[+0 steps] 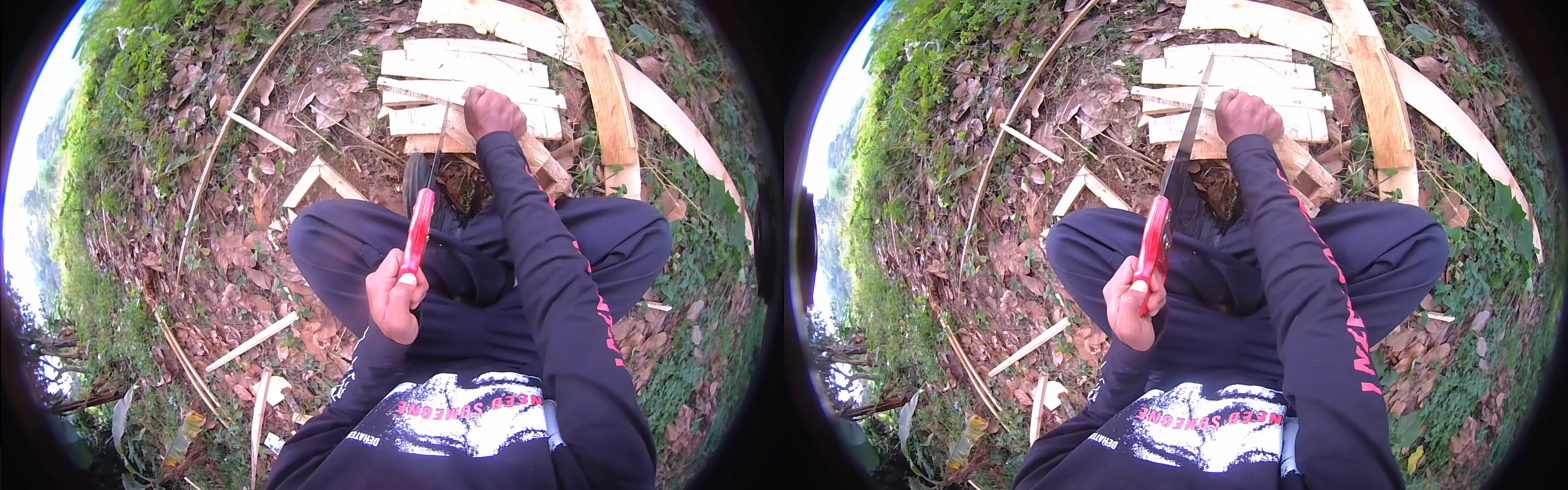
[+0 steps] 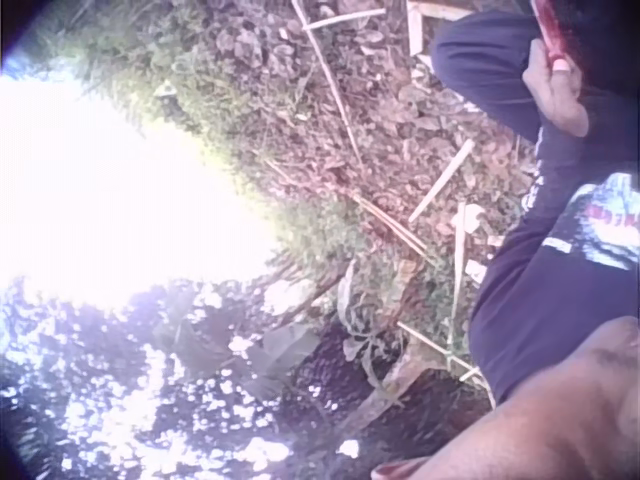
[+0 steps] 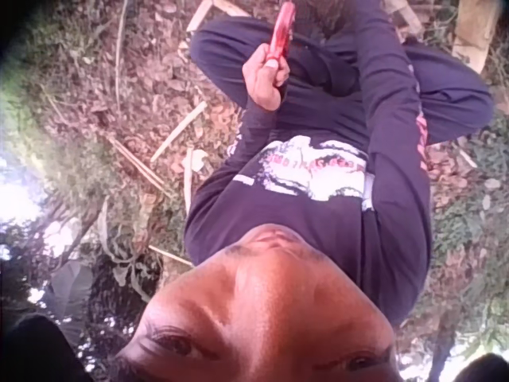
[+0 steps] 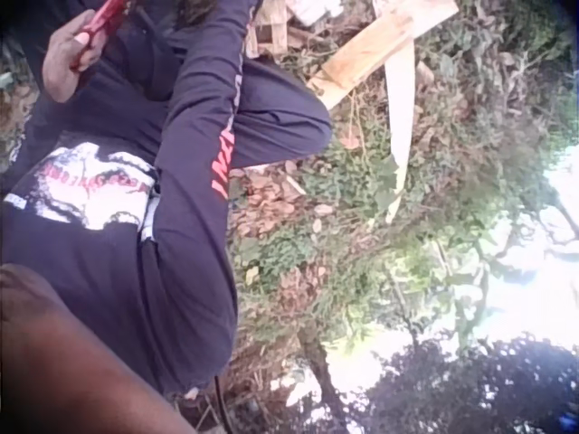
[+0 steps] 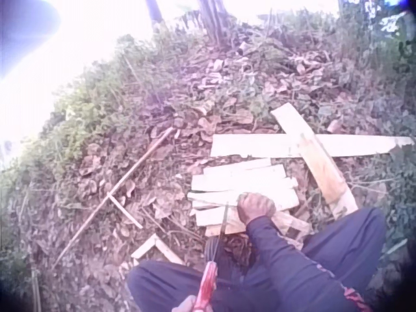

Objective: The person sits on the ground and uses a red hand saw to cut a piece of light-colored wood into smaller sections. They hold the wood with one hand and saw with the other, then inspect the cut pieces.

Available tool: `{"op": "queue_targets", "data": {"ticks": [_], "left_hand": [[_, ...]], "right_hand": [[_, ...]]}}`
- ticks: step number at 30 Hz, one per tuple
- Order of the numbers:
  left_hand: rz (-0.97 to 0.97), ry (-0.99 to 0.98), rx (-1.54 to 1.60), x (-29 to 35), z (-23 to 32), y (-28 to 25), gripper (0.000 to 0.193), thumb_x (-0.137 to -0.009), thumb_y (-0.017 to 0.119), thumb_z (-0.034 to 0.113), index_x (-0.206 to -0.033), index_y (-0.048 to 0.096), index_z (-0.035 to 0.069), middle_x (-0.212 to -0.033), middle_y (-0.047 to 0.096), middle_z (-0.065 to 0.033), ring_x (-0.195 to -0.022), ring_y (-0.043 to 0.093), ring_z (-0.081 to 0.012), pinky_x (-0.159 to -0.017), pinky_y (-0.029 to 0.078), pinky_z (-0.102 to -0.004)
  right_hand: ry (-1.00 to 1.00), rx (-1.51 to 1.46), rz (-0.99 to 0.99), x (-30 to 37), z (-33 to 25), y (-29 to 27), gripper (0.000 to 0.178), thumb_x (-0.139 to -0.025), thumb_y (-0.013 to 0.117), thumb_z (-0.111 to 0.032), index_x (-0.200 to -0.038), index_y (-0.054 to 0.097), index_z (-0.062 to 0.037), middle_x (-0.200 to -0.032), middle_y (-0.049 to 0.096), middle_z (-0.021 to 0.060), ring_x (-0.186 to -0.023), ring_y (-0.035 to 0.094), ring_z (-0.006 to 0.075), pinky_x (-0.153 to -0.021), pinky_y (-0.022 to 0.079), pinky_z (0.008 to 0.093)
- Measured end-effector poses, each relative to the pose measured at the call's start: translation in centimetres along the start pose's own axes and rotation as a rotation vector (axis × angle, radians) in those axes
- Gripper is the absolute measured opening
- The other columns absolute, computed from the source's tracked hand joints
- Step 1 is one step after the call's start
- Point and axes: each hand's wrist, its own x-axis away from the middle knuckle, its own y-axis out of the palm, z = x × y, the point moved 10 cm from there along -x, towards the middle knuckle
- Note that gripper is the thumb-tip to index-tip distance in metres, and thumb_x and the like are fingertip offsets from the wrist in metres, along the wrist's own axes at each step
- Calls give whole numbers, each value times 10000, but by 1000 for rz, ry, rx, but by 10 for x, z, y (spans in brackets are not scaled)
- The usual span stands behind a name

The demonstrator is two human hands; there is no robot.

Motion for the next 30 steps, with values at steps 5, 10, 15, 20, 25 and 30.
{"op": "queue_targets", "data": {"ticks": [5,10,15,20,25,30], "left_hand": [[-11,-22,-30,-14,10,7,187,-871,453,191,-809,468,15,-584,412,-3,-477,302,-36,-434,241,-202],[5,-36,-87,-16,23,17,194,-876,444,189,-793,469,15,-577,415,1,-466,303,-34,-430,234,-197],[50,-37,-59,-7,39,9,148,-843,437,106,-733,474,15,-559,435,23,-481,307,-14,-445,225,-201],[40,-29,-72,-32,40,20,127,-867,440,86,-770,482,16,-593,444,21,-484,316,-12,-444,230,-193],[28,-95,-10,-23,40,10,150,-874,435,100,-757,478,15,-578,425,26,-477,300,-13,-436,223,-200],[18,-74,-117,-13,54,5,172,-857,436,148,-752,470,17,-560,399,17,-459,285,-31,-428,222,-200]], "right_hand": [[-35,16,47,-3,-4,0,456,-854,413,-352,-752,748,-59,-748,693,206,-703,694,369,-662,537,463],[-76,0,80,-1,-8,-4,432,-843,430,-343,-737,745,-67,-718,687,203,-683,691,370,-660,544,465],[-59,-8,9,-5,-5,0,455,-866,415,-360,-754,743,-65,-746,685,218,-736,690,404,-710,544,484],[-83,-32,49,-5,-9,0,453,-867,420,-356,-743,742,-63,-737,686,214,-722,692,391,-700,546,474],[-63,-6,75,-5,-4,-10,446,-875,419,-338,-715,740,-73,-720,688,201,-686,694,368,-668,548,465],[-94,-15,46,-3,-7,-4,452,-878,407,-341,-750,745,-68,-754,695,203,-733,697,372,-705,546,467]]}}
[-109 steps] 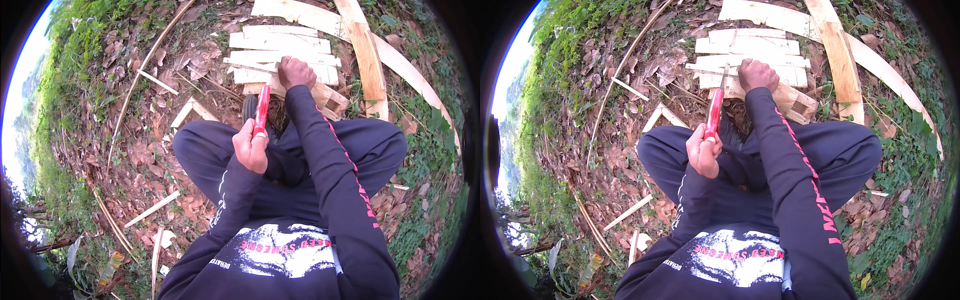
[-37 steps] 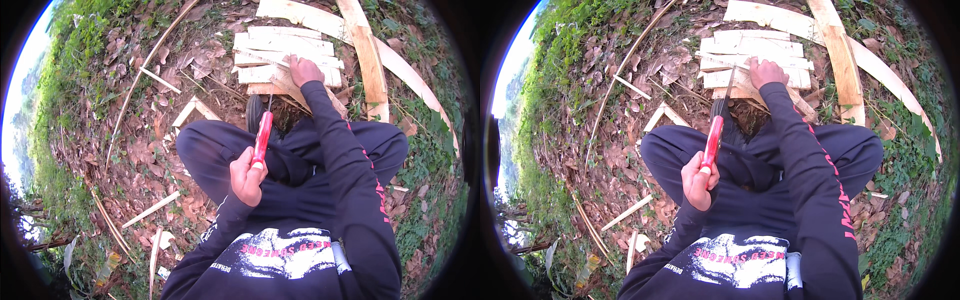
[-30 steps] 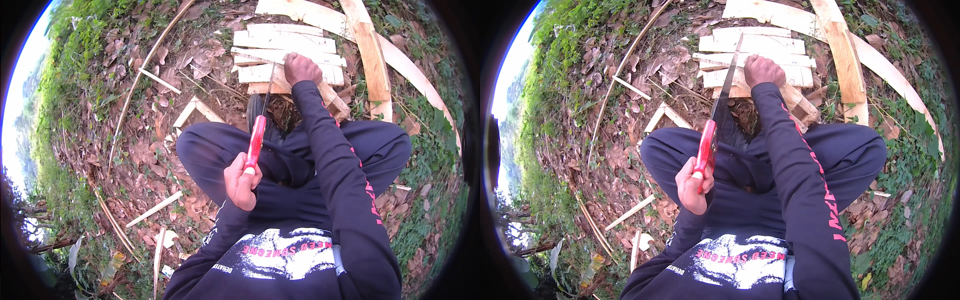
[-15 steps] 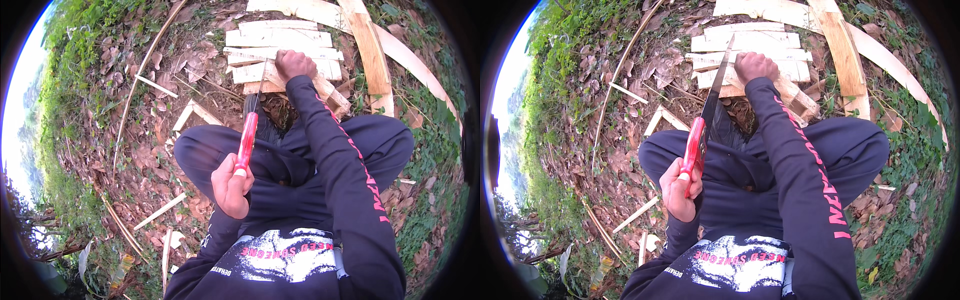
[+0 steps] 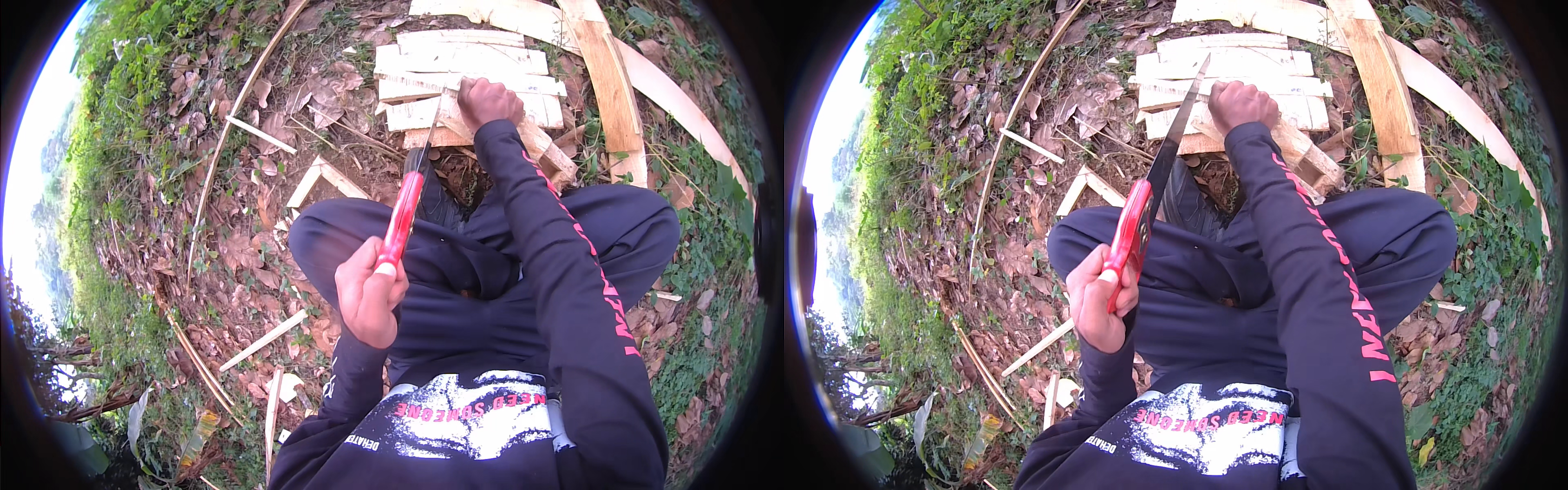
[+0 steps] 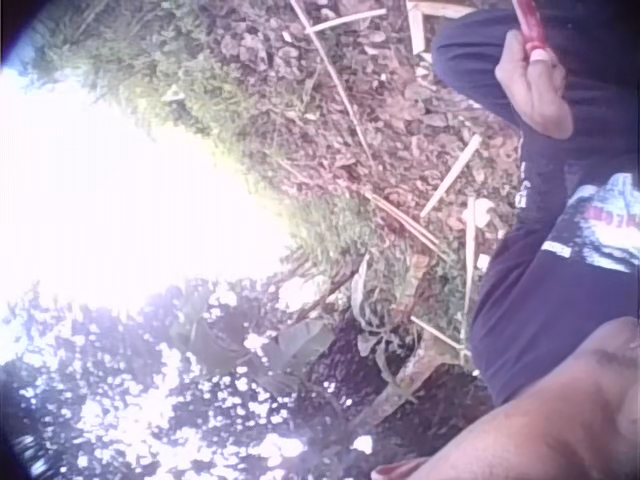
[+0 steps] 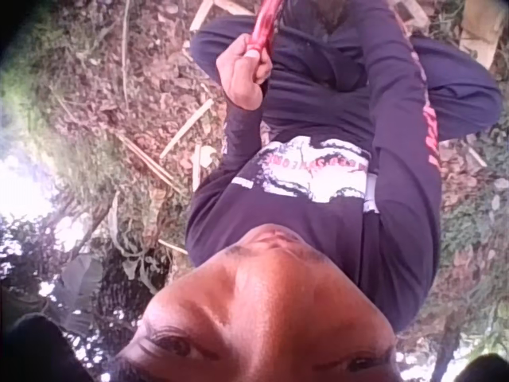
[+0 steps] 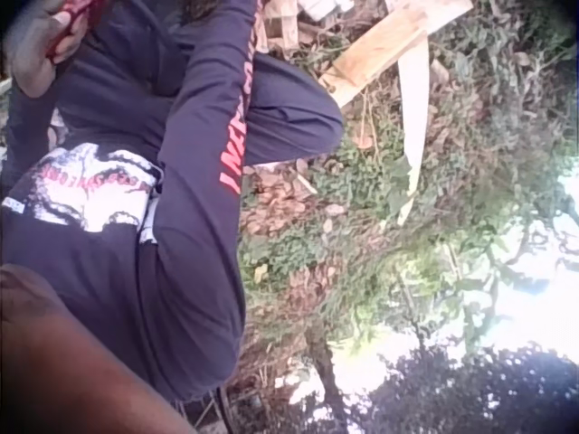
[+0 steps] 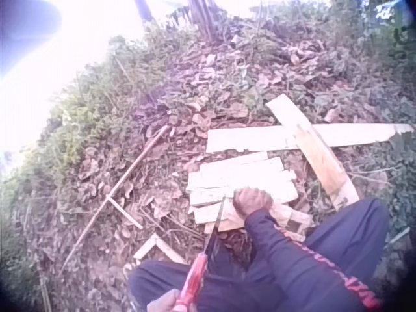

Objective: The person sits on the ground and uses a red hand saw to cut a piece of light-colored wood into smaller sections. They hold the wood with one hand and saw with the other, then inspect the cut pieces.

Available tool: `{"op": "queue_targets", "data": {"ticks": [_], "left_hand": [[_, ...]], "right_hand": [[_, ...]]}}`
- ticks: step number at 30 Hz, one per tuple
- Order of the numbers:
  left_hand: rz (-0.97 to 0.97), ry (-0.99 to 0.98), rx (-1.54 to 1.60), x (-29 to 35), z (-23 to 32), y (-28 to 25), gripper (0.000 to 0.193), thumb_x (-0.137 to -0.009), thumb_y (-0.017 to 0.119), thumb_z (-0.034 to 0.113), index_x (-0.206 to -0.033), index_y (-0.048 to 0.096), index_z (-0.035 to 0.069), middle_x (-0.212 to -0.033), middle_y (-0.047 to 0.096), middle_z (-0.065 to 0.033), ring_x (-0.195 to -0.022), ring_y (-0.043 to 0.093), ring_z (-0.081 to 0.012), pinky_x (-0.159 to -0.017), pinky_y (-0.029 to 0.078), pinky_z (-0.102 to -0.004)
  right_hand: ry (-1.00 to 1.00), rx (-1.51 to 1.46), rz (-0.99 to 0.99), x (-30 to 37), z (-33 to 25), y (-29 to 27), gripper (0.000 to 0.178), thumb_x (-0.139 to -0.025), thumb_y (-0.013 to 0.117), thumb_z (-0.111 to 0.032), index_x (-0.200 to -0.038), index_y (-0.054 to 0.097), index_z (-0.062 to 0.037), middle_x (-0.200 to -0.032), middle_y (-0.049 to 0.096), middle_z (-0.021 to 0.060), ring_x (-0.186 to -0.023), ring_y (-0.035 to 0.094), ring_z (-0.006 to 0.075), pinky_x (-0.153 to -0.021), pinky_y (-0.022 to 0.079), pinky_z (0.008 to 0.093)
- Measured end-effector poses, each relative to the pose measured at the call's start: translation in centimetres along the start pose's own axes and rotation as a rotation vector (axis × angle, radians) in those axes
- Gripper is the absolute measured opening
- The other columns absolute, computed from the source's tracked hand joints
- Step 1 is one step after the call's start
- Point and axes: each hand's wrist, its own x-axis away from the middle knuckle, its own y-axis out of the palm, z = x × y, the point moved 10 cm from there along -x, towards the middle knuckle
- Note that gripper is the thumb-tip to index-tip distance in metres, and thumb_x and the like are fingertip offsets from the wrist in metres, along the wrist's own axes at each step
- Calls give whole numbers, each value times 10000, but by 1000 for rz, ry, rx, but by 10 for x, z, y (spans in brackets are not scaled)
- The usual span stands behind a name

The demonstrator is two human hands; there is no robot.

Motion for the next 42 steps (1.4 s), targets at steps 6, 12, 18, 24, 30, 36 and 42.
{"op": "queue_targets", "data": {"ticks": [6,12,18,24,30,36,42], "left_hand": [[-19,-22,121,-14,7,-8,155,-878,428,102,-762,485,17,-579,416,30,-488,306,-19,-446,217,-196],[-49,-35,87,13,4,-8,131,-881,498,137,-832,498,16,-614,443,15,-506,331,-26,-461,246,-192],[-159,104,381,21,30,-2,342,-813,648,186,-1016,488,-39,-653,466,-1,-510,399,-54,-478,313,-198],[-37,518,474,34,70,-22,293,-901,587,190,-1026,477,-51,-647,439,-5,-470,369,-57,-441,293,-211],[132,804,243,35,75,-54,221,-982,493,201,-953,498,-18,-591,403,-3,-450,366,-75,-428,300,-215],[257,698,338,-8,13,-83,157,-952,490,144,-882,499,3,-568,383,11,-427,354,-67,-406,294,-216],[329,540,327,-41,-25,-89,280,-920,495,184,-675,410,80,-555,371,16,-446,349,-79,-447,303,-233]], "right_hand": [[65,6,-4,-1,7,0,463,-876,404,-350,-760,745,-59,-771,698,204,-758,696,379,-729,543,468],[-13,4,-3,3,2,2,464,-879,411,-376,-784,743,-66,-772,695,209,-758,692,390,-726,540,476],[-184,-53,86,22,1,-1,381,-878,465,-363,-965,679,-60,-813,696,174,-724,678,365,-730,531,478],[-457,-228,206,47,-7,-26,473,-819,588,-281,-1221,528,-38,-1120,633,174,-1066,605,319,-935,453,434],[-652,-278,123,68,-4,-41,599,-755,651,-264,-1278,451,-50,-1325,483,178,-1243,464,346,-1071,338,456],[-674,-187,242,75,11,-21,446,-853,666,-266,-1225,511,-75,-1323,491,165,-1236,471,347,-1040,373,441],[-602,-66,268,104,14,-24,654,-805,728,-377,-1346,446,-139,-1421,392,181,-1312,375,376,-1057,328,528]]}}
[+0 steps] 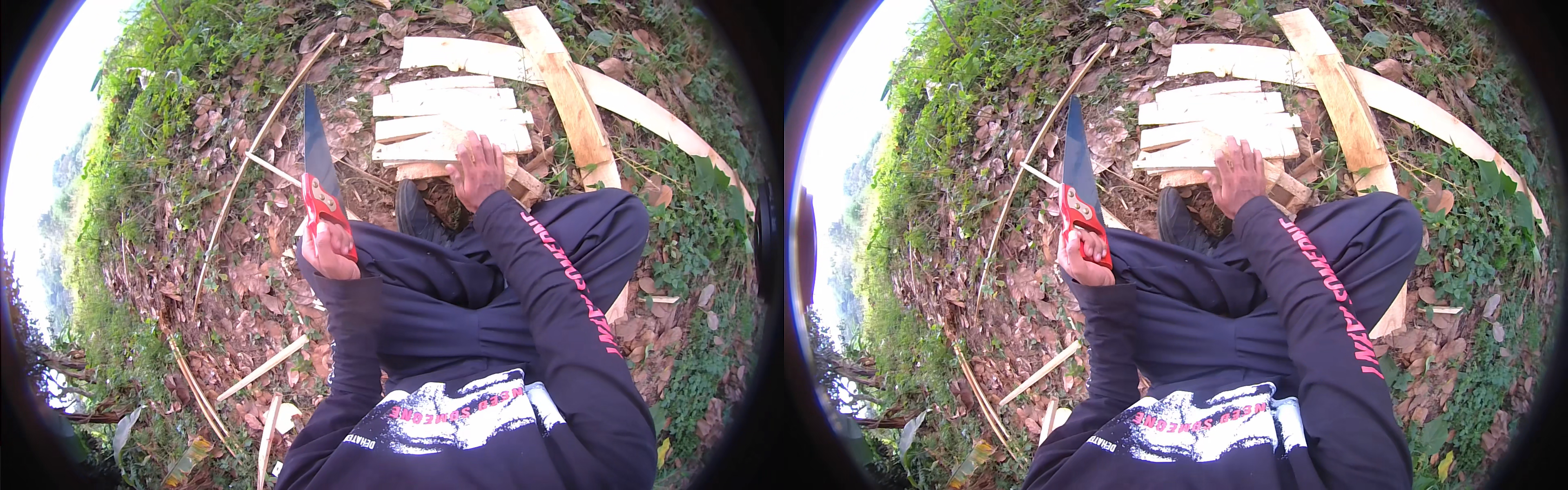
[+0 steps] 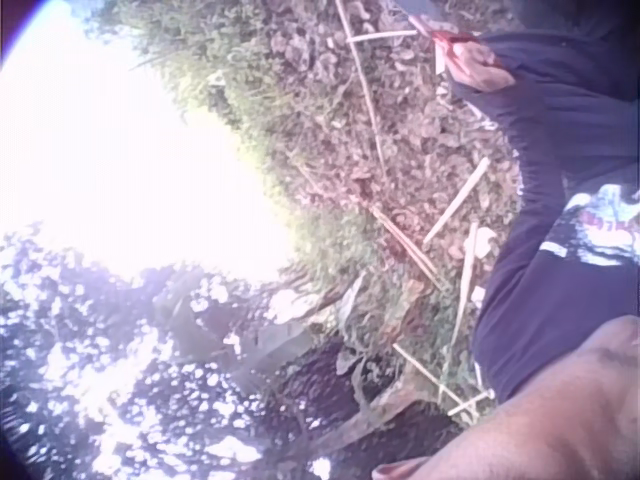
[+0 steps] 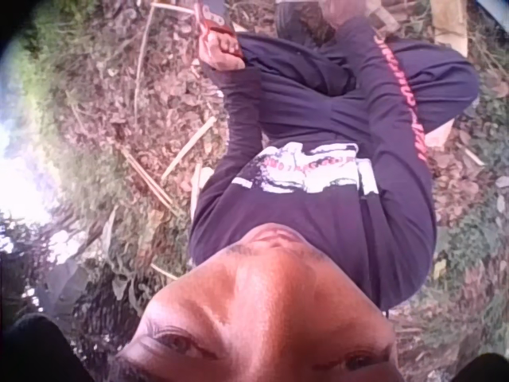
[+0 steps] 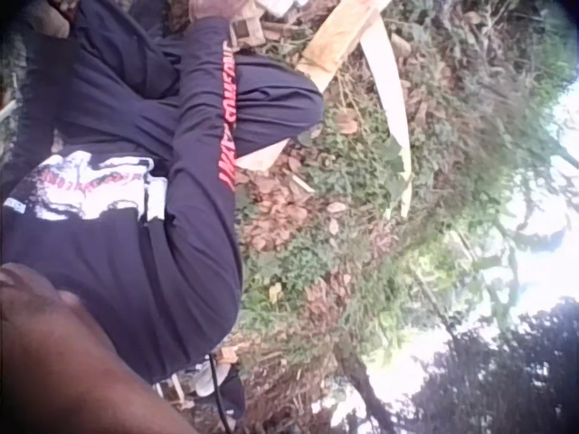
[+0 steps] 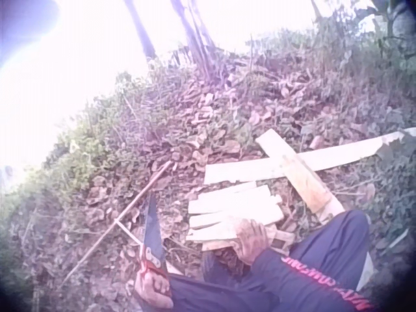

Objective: The person sits on the ground and uses a red hand saw to cut a piece of light-colored wood into smaller sections. They hold the wood with one hand and saw with the other, then inspect the cut pieces.

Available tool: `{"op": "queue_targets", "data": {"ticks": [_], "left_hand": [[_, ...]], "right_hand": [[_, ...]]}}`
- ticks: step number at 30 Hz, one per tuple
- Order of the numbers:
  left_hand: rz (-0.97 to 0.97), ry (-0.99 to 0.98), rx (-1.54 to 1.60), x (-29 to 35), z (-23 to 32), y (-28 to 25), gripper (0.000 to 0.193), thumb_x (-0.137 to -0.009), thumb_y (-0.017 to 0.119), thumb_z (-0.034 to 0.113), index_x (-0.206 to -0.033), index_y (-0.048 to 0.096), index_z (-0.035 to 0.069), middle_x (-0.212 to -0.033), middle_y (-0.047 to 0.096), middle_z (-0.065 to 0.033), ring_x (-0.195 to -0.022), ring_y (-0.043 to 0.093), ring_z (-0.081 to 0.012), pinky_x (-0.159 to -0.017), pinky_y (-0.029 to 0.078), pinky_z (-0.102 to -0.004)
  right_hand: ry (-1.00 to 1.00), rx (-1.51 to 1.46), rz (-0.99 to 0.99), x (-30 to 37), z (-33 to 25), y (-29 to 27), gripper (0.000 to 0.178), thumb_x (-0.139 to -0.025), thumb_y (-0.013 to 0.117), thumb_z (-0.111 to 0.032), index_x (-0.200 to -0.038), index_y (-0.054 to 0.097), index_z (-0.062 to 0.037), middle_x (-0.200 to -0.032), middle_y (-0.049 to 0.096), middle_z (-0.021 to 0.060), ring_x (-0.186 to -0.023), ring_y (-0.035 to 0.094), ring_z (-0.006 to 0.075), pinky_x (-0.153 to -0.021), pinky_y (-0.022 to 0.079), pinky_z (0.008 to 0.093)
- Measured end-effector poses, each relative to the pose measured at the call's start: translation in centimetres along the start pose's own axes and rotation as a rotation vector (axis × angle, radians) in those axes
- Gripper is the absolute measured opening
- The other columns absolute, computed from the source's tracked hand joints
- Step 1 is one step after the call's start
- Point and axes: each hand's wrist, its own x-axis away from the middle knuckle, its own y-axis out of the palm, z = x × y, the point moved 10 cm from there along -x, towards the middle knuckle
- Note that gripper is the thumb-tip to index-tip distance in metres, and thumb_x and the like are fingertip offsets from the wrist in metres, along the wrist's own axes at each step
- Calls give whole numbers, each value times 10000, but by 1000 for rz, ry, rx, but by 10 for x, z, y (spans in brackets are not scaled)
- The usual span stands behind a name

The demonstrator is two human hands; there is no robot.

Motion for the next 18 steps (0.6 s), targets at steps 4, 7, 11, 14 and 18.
{"op": "queue_targets", "data": {"ticks": [4,7,11,14,18], "left_hand": [[15,-35,41,-4,-5,-4,282,-909,508,201,-672,411,82,-555,376,11,-448,341,-85,-454,302,-235],[15,-33,35,-2,-6,-4,288,-911,510,207,-670,409,85,-556,373,13,-452,344,-88,-455,300,-233],[6,-31,85,-3,-7,-3,291,-913,510,210,-670,409,85,-559,371,13,-455,342,-89,-457,301,-238],[-9,-18,110,-3,-5,-5,286,-914,508,210,-676,413,84,-565,372,13,-457,343,-91,-460,302,-240],[-11,-13,109,-5,-8,-6,274,-921,509,218,-701,422,79,-571,373,14,-458,346,-92,-463,299,-241]], "right_hand": [[129,93,-91,7,5,-6,912,-734,779,-457,-1468,307,-194,-1488,285,205,-1362,277,421,-1078,265,580],[208,160,-360,-3,22,17,1005,-686,825,-393,-1500,258,-234,-1400,362,199,-1282,363,404,-1064,277,556],[129,153,-427,-17,25,19,1022,-664,842,-340,-1504,268,-254,-1321,419,183,-1217,416,370,-1041,308,528],[-151,295,-375,-41,16,13,1015,-665,841,-325,-1505,276,-253,-1327,425,195,-1231,414,363,-1045,309,513],[-237,117,-241,-85,11,-14,1067,-643,859,-318,-1514,245,-268,-1326,423,188,-1221,419,352,-1036,320,525]]}}
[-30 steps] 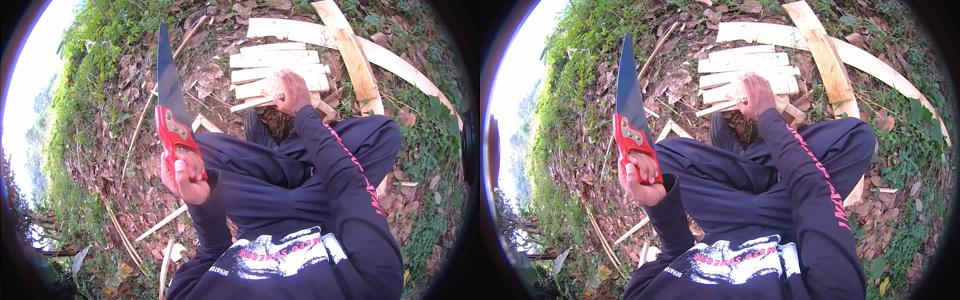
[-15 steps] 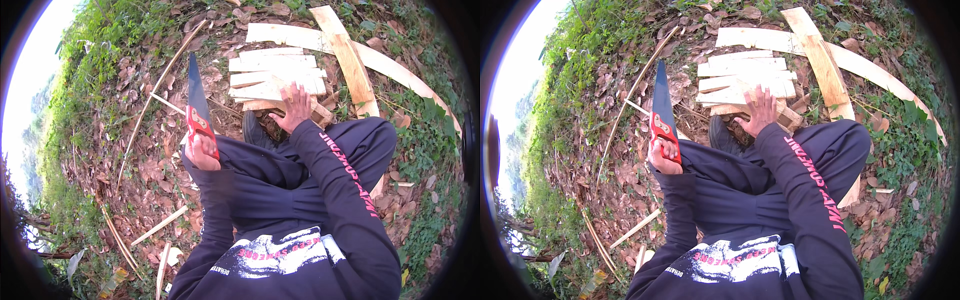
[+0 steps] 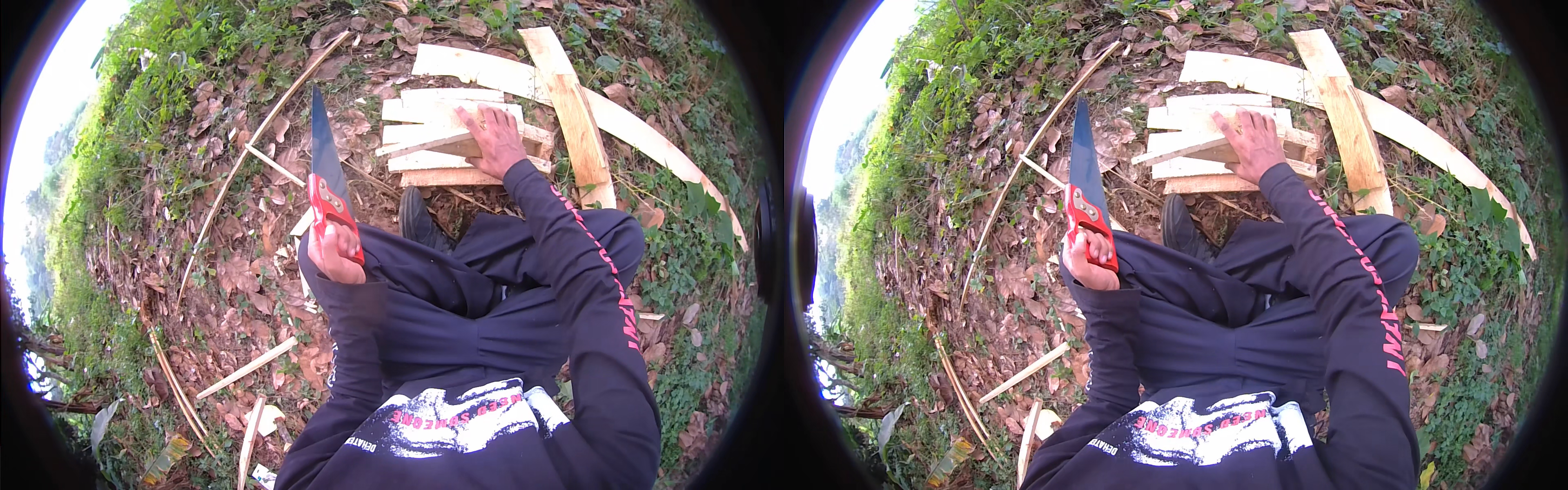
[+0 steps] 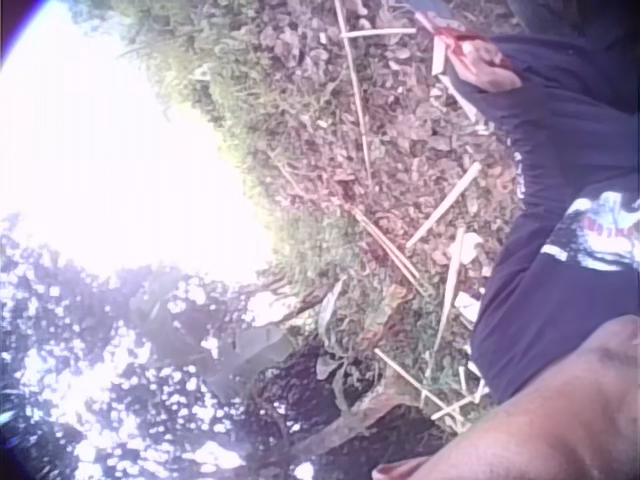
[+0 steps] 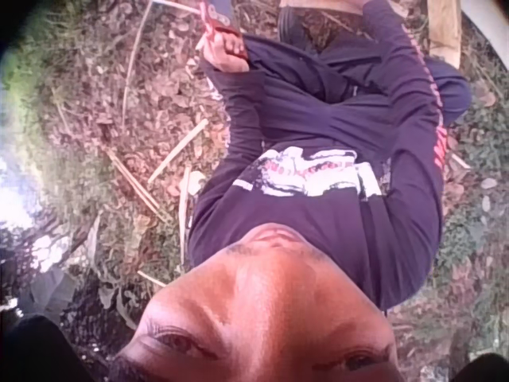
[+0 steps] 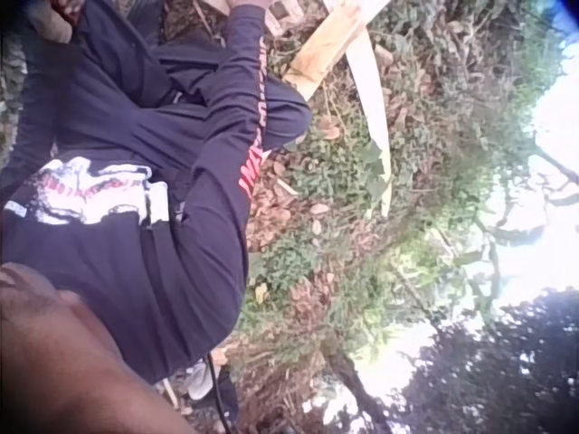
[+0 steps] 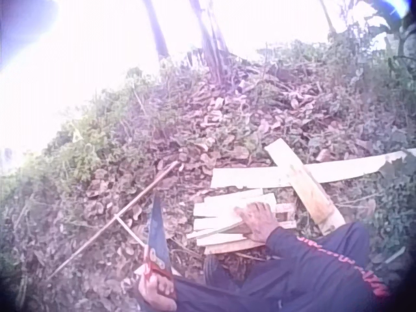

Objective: The person sits on the ground and uses a red hand saw to cut a piece of light-colored wood into smaller sections. They hold the wood with one hand and saw with the other, then inspect the cut pieces.

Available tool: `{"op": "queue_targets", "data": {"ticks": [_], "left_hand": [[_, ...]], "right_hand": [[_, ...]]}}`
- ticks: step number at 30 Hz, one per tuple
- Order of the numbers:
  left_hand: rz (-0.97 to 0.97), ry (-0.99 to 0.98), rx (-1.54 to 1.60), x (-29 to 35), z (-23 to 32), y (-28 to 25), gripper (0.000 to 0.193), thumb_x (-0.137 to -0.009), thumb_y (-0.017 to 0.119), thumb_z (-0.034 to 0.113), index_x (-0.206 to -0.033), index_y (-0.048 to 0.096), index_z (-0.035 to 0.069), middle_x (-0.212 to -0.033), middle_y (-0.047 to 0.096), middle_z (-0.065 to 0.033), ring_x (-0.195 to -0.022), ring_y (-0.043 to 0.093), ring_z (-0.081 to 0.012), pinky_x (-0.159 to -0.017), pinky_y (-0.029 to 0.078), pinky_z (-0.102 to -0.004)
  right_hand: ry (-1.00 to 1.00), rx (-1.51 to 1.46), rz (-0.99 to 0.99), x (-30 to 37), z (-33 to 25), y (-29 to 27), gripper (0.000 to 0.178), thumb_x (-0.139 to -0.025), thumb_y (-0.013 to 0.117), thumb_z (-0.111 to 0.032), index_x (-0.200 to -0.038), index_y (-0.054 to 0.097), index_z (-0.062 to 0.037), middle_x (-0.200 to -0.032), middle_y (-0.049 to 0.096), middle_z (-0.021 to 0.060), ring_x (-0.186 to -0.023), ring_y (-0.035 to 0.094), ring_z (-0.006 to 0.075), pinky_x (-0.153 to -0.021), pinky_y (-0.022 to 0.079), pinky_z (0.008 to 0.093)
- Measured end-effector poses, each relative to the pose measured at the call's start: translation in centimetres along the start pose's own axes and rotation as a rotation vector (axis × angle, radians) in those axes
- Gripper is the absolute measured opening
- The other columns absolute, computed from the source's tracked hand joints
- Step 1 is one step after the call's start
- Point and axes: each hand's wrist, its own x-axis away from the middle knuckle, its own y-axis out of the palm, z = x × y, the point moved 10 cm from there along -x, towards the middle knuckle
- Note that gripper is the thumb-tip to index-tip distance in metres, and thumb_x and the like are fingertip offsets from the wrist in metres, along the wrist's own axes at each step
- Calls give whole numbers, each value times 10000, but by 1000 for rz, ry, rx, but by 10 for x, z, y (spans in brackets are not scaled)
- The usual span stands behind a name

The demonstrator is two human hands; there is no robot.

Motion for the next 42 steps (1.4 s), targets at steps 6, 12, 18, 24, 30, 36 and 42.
{"op": "queue_targets", "data": {"ticks": [6,12,18,24,30,36,42], "left_hand": [[-12,-18,9,-2,-1,6,252,-919,523,215,-733,430,73,-572,379,15,-462,352,-94,-464,301,-243],[-39,-39,26,-1,-5,6,221,-909,539,207,-762,441,73,-575,386,11,-472,367,-99,-467,307,-248],[-22,-43,2,-1,-6,9,201,-906,547,208,-797,457,64,-582,396,7,-471,371,-106,-470,309,-249],[-21,-44,-20,-1,-9,6,200,-899,558,215,-807,463,65,-586,400,6,-472,375,-108,-469,312,-247],[-60,-42,-11,-1,-10,8,161,-893,550,189,-864,478,48,-587,396,6,-476,375,-97,-462,316,-236],[-82,-64,-67,3,-11,14,150,-882,544,152,-843,449,44,-607,387,16,-491,354,-65,-463,302,-208],[-214,-51,-179,6,-11,29,139,-875,563,125,-855,458,36,-621,413,15,-481,353,-46,-448,288,-194]], "right_hand": [[207,4,-315,1,16,59,897,-766,746,-472,-1503,276,-271,-1525,279,176,-1422,235,394,-1161,175,543],[188,-134,8,13,10,43,607,-852,664,-346,-1395,455,-170,-1496,321,170,-1410,265,365,-1156,202,518],[146,-233,158,34,21,31,282,-870,610,-130,-1145,611,-68,-1338,484,144,-1317,410,324,-1107,314,481],[144,-364,214,24,18,26,229,-866,602,-79,-1092,615,-49,-1225,568,124,-1233,503,307,-1069,375,462],[161,-275,222,11,11,31,218,-897,577,-87,-1105,614,-37,-1250,573,120,-1247,500,306,-1080,377,457],[191,-316,171,5,6,42,246,-898,568,-79,-1127,635,-23,-1301,568,128,-1257,498,314,-1086,389,426],[137,-391,200,-10,-12,46,241,-886,567,-63,-1109,630,1,-1292,560,167,-1255,496,329,-1068,411,398]]}}
